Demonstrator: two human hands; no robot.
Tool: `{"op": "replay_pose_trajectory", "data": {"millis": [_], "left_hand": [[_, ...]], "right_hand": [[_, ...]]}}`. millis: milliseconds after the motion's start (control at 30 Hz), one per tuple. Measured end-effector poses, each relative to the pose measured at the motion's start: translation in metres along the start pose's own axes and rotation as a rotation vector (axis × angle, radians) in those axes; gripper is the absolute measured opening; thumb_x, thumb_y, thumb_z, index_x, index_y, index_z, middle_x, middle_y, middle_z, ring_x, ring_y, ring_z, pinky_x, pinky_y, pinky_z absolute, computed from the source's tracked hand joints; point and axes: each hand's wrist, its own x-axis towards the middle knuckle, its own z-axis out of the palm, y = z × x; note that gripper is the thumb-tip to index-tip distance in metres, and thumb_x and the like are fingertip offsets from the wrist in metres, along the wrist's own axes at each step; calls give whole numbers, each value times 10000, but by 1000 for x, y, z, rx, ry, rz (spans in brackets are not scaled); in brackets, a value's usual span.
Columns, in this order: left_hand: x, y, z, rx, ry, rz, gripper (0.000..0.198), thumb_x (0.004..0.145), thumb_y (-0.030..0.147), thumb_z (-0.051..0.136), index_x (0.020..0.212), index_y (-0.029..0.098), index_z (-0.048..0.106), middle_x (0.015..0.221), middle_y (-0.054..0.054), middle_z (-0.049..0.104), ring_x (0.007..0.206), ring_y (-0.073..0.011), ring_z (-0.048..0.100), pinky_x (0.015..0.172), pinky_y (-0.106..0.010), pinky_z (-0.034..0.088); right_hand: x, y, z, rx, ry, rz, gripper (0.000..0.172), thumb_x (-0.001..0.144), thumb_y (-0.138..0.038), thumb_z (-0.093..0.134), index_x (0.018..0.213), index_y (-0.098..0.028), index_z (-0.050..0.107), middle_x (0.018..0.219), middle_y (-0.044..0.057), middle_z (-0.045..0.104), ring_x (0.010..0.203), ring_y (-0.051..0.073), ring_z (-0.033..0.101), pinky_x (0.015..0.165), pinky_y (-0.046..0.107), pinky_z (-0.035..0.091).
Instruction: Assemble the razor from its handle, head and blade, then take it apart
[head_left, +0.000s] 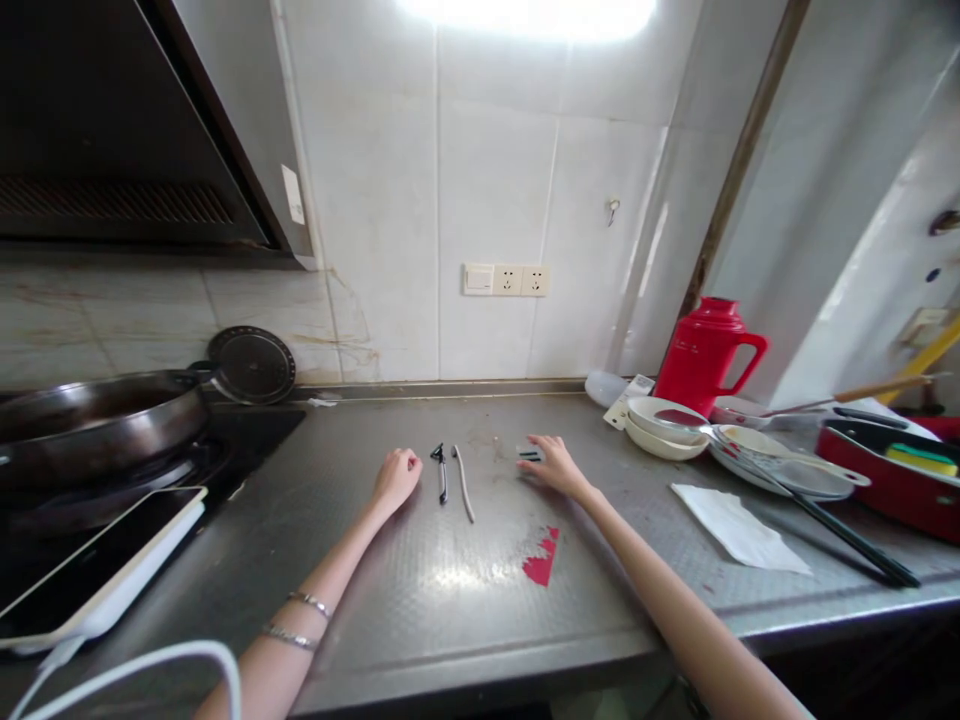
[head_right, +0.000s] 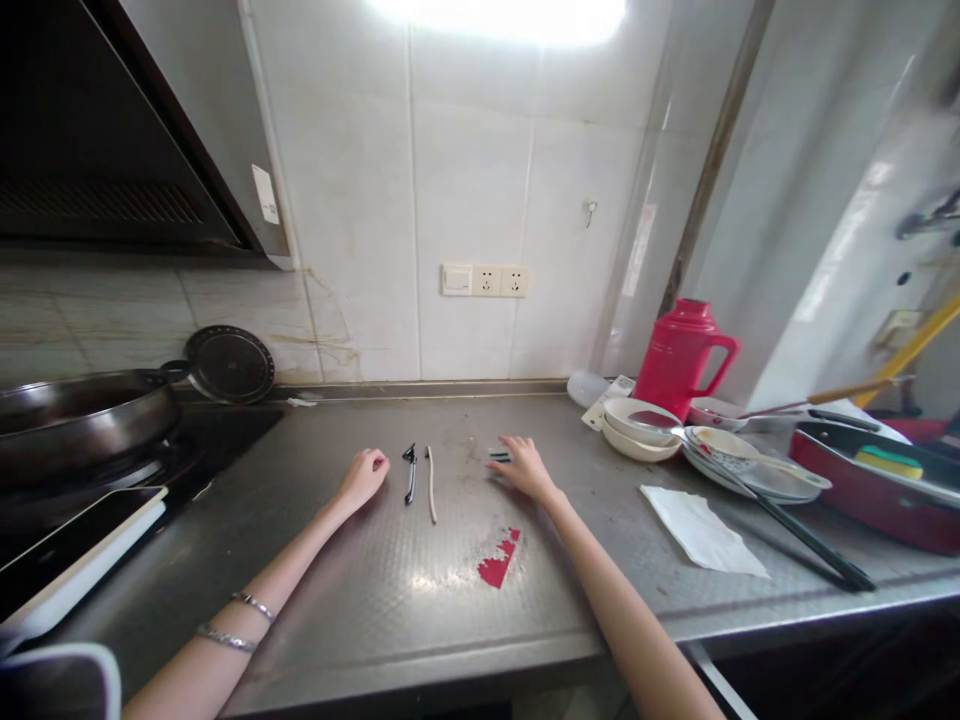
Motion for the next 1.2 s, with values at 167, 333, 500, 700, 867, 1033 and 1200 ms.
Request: {"op": "replay_pose_trajectory", "data": {"millis": [167,333,500,700,867,1033,1200], "left_hand": [[-4,2,-3,-12,10,-11,216,818,210,432,744,143,623,822,-76,614,825,-167,544,753,-253,392],[-4,1,0,-17,21,-9,202,811,194,446,741,137,626,802,-77,614,806,-165,543,745,-257,388],[-4,1,2,-19,43,-4,193,809,187,455,733,139,626,795,-73,611,807,-168,545,735,-261,390],[-6,3,0,-8,32,-3,196,807,190,450,728,147,625,806,-75,617,821,-169,548,731,-256,391],[-5,0,2,4,40,4,200,809,195,446,735,147,626,802,-74,617,819,-169,550,742,-259,392],[-4,-3,3,-4,47,-7,206,804,187,439,713,141,618,780,-75,613,783,-165,546,723,-263,394],[-4,-5,4,-26,56,-2,196,795,171,446,705,139,617,775,-77,615,778,-165,545,722,-266,395]], "right_hand": [[14,-62,30,47,-90,-88,575,724,-516,596,1182,-175,525,1085,104,577,1014,246,460,838,339,365],[19,-82,47,31,-137,-43,615,700,-589,578,1187,-217,520,1103,107,551,1036,260,448,828,350,354],[17,-84,49,2,-136,-14,599,702,-602,567,1176,-237,531,1111,107,548,1053,273,442,828,354,350],[15,-83,49,-2,-139,-28,595,711,-606,553,1181,-242,528,1117,106,555,1060,276,443,830,362,351],[15,-79,53,-3,-116,-55,625,705,-632,537,1180,-226,530,1107,106,568,1037,276,455,824,361,362],[16,-76,56,4,-108,-68,618,709,-631,531,1171,-221,539,1108,107,573,1034,281,454,835,369,358],[15,-76,56,0,-98,-73,606,705,-622,543,1161,-223,547,1099,110,575,1029,279,461,834,372,360]]}}
